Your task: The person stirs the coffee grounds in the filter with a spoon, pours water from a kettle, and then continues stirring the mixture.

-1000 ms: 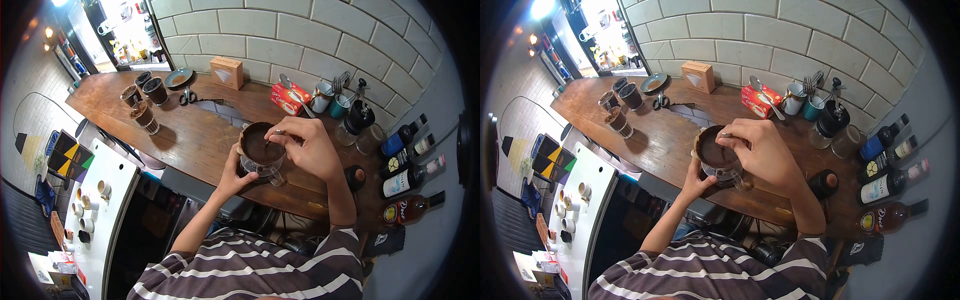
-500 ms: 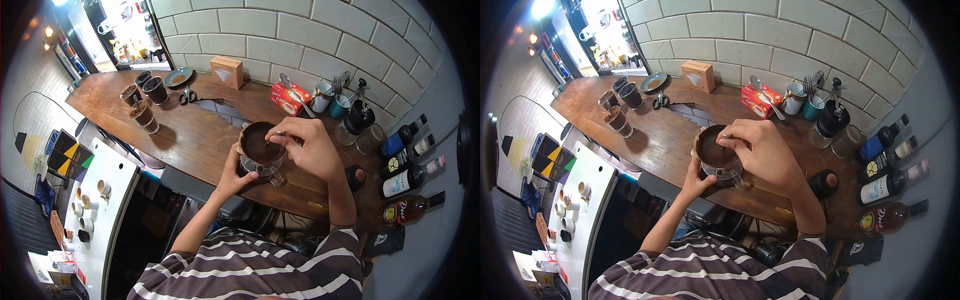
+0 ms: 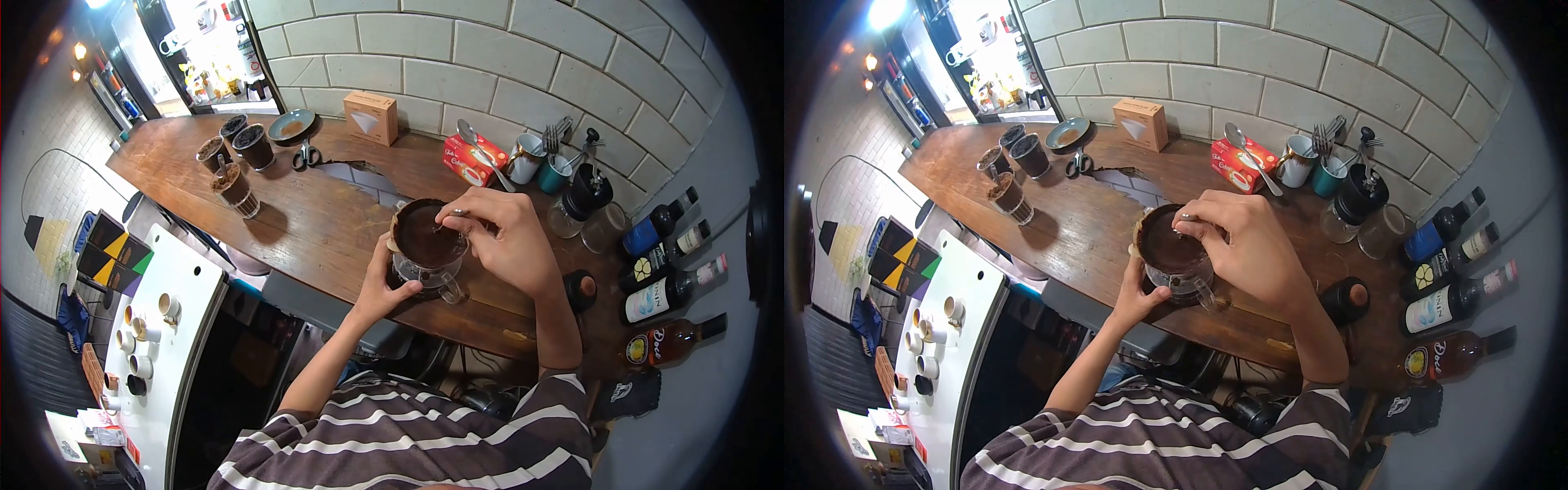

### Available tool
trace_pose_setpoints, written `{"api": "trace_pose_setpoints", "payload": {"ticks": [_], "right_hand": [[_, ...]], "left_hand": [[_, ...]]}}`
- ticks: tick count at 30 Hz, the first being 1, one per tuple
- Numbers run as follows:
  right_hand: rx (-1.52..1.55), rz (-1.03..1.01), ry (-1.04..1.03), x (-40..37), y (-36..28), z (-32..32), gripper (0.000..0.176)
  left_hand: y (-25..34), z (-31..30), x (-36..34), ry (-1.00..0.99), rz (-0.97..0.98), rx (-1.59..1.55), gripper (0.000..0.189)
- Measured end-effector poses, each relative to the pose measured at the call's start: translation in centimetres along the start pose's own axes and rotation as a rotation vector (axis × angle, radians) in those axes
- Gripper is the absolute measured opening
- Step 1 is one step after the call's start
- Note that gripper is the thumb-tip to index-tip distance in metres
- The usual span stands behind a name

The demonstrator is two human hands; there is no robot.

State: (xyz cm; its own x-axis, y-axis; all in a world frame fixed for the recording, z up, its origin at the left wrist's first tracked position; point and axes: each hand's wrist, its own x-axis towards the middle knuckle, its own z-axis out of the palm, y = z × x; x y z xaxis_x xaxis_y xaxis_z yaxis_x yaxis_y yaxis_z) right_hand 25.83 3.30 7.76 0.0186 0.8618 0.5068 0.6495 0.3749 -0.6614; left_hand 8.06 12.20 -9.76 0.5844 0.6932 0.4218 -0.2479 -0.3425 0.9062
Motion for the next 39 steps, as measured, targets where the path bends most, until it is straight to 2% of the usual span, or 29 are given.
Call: {"api": "trace_pose_setpoints", "payload": {"ticks": [3, 5, 9, 12, 14, 18, 20, 24, 26, 32, 36, 39], "right_hand": [[0.01, 0.052, -0.069, 0.0, 0.0, -0.1, 0.01], [0.013, -0.078, -0.035, 0.0, 0.6, 0.2, 0.008], [-0.018, -0.046, 0.007, 0.1, 0.3, 0.2, 0.008], [-0.039, -0.134, -0.027, 0.0, 0.4, 0.0, 0.01], [0.004, 0.058, -0.076, 0.0, -0.5, -0.3, 0.01], [-0.071, -0.055, -0.026, 0.0, 0.1, -0.2, 0.01], [-0.031, -0.08, -0.087, 0.0, 0.3, -0.2, 0.01], [-0.034, 0.007, -0.042, 0.0, -0.1, -0.2, 0.009], [-0.045, -0.117, -0.025, -0.1, 0.6, 0.0, 0.01], [-0.017, 0.033, -0.033, -0.2, -0.4, -0.3, 0.011], [0.034, -0.008, -0.082, -0.1, -0.2, -0.4, 0.011], [0.0, -0.011, -0.027, 0.0, -0.3, -0.3, 0.01]], "left_hand": [[0.0, 0.0, 0.0, 0.001, 0.005, 0.002, 0.092], [0.0, 0.0, 0.0, 0.004, 0.01, -0.004, 0.092], [-0.1, 0.0, 0.0, 0.002, 0.013, -0.009, 0.091], [-0.1, 0.0, 0.0, 0.005, 0.017, 0.003, 0.091], [0.0, 0.0, 0.1, 0.008, 0.017, 0.005, 0.091], [0.0, 0.1, 0.1, 0.008, 0.018, 0.006, 0.091], [-0.1, 0.0, 0.0, 0.007, 0.014, 0.002, 0.091], [0.0, 0.1, 0.0, 0.003, 0.009, 0.002, 0.092], [0.2, 0.1, 0.0, 0.002, 0.012, 0.008, 0.092], [0.3, 0.1, 0.1, -0.006, 0.003, -0.014, 0.092], [-0.1, -0.1, -0.1, -0.001, -0.009, 0.02, 0.091], [-0.1, -0.1, -0.1, 0.002, -0.005, 0.039, 0.09]]}}
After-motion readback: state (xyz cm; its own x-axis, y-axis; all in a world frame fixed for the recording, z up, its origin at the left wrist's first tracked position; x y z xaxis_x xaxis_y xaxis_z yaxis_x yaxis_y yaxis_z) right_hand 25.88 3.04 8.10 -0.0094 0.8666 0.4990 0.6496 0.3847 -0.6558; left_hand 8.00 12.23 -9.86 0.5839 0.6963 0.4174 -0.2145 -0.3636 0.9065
